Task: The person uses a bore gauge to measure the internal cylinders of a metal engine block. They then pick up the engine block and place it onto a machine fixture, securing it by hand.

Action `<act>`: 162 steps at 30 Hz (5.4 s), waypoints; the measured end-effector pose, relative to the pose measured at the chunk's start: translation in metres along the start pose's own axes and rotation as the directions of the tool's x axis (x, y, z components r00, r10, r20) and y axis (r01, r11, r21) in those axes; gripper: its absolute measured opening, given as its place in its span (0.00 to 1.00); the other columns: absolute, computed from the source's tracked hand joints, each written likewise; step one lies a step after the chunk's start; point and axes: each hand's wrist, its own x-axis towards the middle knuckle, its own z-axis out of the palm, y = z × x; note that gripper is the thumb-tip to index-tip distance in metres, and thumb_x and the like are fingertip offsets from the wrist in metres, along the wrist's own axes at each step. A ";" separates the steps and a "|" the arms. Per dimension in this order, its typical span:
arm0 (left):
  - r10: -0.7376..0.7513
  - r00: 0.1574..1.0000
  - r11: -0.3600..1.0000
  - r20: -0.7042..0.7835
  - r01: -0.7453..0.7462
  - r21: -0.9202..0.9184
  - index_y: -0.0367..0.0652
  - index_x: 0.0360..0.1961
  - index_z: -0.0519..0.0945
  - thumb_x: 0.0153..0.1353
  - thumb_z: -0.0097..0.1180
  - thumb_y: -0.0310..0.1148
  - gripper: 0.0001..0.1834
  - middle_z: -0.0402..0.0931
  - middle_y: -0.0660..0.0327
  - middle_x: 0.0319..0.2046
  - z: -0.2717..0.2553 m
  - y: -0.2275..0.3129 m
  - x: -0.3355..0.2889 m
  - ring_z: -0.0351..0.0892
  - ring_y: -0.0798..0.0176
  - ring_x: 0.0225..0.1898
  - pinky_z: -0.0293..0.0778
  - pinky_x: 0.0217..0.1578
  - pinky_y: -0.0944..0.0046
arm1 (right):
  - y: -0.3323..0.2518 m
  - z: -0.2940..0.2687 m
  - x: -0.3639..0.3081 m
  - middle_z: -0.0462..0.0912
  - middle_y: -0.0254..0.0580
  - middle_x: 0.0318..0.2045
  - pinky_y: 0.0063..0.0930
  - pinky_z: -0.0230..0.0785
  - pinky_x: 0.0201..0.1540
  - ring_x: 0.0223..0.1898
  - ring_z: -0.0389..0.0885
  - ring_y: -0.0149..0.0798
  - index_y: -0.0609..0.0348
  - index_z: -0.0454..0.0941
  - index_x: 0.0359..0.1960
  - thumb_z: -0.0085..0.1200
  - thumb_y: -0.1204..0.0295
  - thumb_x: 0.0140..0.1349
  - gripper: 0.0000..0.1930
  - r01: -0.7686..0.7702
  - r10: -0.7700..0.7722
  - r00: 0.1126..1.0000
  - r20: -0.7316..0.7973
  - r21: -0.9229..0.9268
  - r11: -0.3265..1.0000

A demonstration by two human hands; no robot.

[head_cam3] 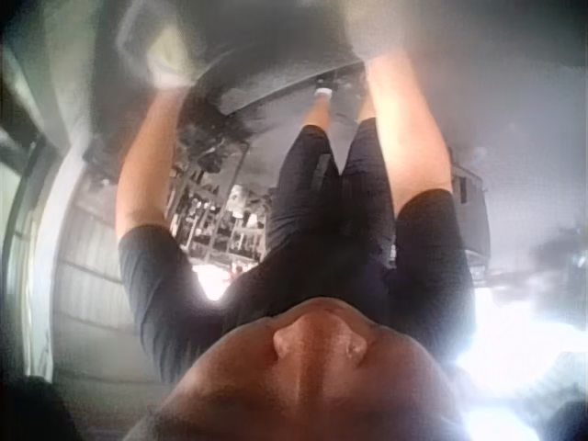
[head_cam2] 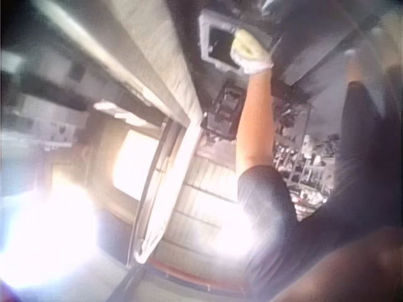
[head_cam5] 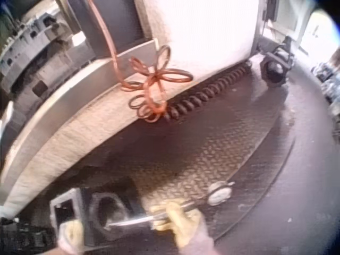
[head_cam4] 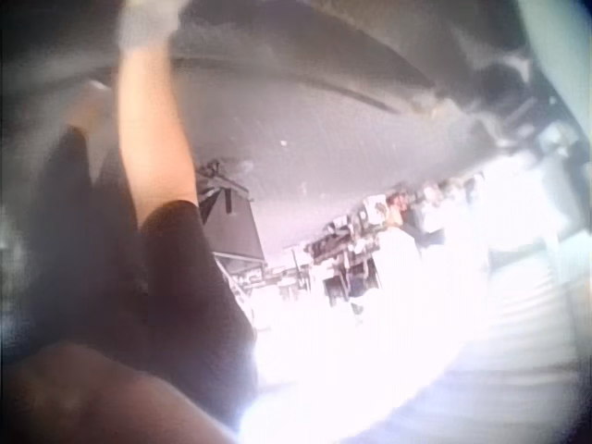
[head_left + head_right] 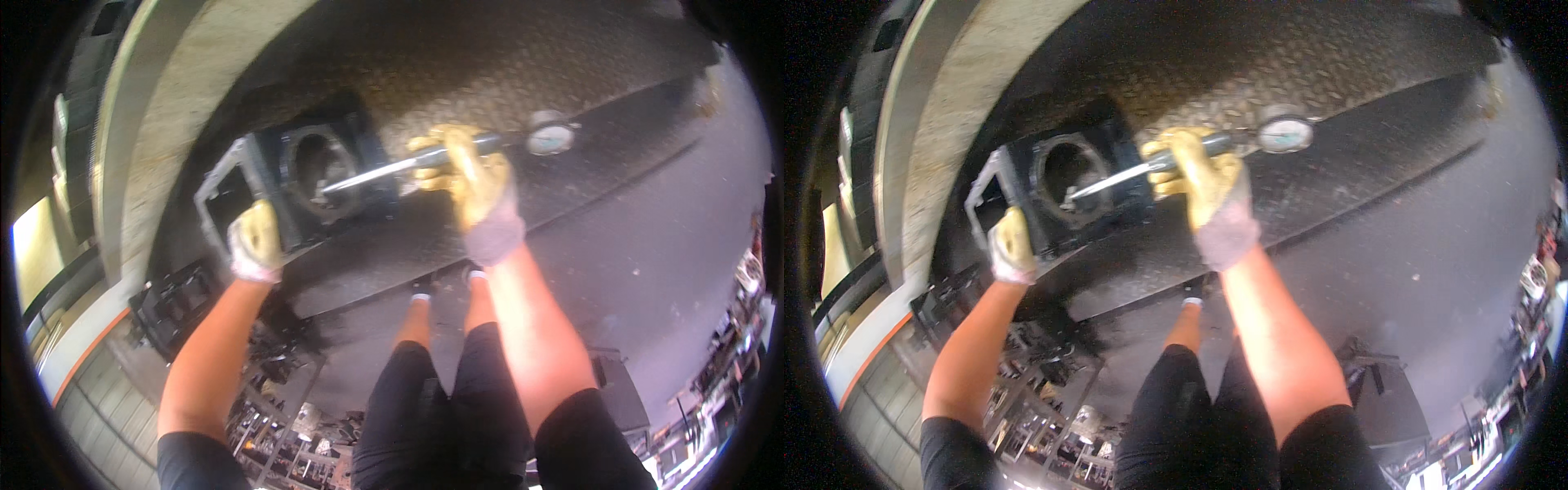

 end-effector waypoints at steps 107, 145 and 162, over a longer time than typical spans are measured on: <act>0.001 0.997 1.000 0.077 0.000 -0.024 0.34 0.60 0.78 0.78 0.52 0.37 0.18 0.86 0.54 0.49 -0.015 -0.045 0.003 0.85 0.60 0.48 0.82 0.50 0.59 | 0.014 -0.024 0.019 0.84 0.40 0.27 0.41 0.75 0.43 0.31 0.82 0.38 0.62 0.83 0.32 0.58 0.58 0.70 0.18 0.058 -0.044 0.993 0.106 -0.134 0.989; -0.012 0.999 1.000 0.038 0.011 0.022 0.39 0.22 0.73 0.78 0.42 0.45 0.27 0.72 0.45 0.19 -0.015 0.042 0.010 0.75 0.36 0.25 0.67 0.28 0.44 | -0.034 0.070 0.037 0.84 0.44 0.26 0.17 0.65 0.15 0.18 0.78 0.26 0.62 0.79 0.36 0.64 0.61 0.73 0.15 -0.086 0.046 0.959 -0.281 -0.132 0.988; 0.019 0.997 0.998 0.078 -0.024 0.055 0.36 0.25 0.72 0.79 0.45 0.36 0.22 0.69 0.53 0.18 -0.007 0.016 0.004 0.70 0.49 0.22 0.58 0.23 0.49 | -0.028 0.059 0.031 0.82 0.39 0.25 0.16 0.69 0.18 0.20 0.80 0.25 0.56 0.79 0.36 0.63 0.61 0.74 0.14 -0.061 0.051 0.977 -0.209 -0.045 0.997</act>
